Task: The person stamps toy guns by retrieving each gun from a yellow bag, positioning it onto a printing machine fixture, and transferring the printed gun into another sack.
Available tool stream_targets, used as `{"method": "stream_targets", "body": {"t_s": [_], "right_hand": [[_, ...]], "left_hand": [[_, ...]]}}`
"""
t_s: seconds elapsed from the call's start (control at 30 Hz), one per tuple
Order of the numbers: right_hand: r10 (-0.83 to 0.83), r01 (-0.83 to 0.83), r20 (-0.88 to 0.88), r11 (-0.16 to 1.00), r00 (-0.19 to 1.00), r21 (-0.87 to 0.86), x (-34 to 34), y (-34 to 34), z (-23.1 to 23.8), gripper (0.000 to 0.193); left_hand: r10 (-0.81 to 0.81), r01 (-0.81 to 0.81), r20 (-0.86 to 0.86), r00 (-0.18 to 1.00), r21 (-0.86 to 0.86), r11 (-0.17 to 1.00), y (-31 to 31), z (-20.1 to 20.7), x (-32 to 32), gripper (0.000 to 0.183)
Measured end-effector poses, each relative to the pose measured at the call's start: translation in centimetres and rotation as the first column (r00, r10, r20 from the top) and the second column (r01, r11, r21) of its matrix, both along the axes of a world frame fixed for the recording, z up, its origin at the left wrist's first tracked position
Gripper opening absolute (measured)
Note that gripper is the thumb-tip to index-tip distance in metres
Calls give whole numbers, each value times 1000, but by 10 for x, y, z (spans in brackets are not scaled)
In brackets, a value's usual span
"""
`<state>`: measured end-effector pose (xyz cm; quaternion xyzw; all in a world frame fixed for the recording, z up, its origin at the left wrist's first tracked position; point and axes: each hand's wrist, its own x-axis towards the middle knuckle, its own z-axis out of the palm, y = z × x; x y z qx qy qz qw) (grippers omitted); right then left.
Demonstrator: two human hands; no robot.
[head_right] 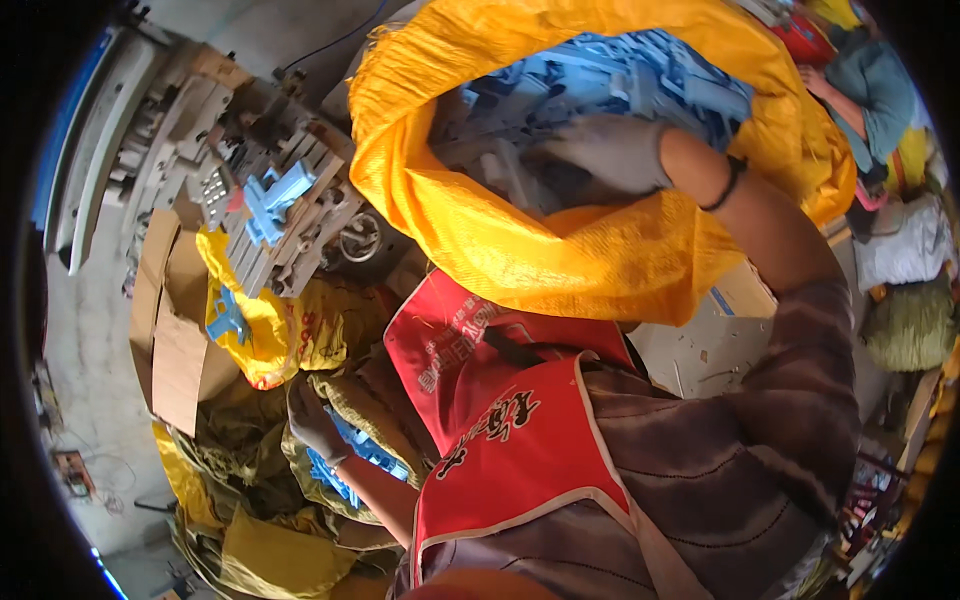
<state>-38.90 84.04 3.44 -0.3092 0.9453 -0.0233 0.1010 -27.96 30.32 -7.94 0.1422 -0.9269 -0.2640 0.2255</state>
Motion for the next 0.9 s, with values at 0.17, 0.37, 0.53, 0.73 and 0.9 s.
{"method": "stream_targets", "body": {"t_s": [0.17, 0.37, 0.53, 0.73, 0.9], "right_hand": [[-76, 106, 231, 987, 970, -119, 23, -30, 15, 64], [-136, 123, -44, 968, 990, -220, 27, -31, 3, 61], [-271, 247, -21, 906, 962, -345, 24, -17, 36, 49], [-359, 331, 56, 774, 932, -540, 11, 22, 68, 46], [-293, 298, 161, 516, 942, -803, -31, -5, 70, 49]], "left_hand": [[-64, 61, -117, 991, -26, 998, -4, 1, -19, 23], [-182, 164, -228, 956, -96, 982, 23, 45, -65, 18], [-306, 275, -340, 889, -138, 952, 29, 78, -112, 21], [-471, 475, -184, 863, -25, 879, 38, 99, -182, 34], [-572, 574, -93, 815, -11, 819, 39, 110, -203, 32]]}}
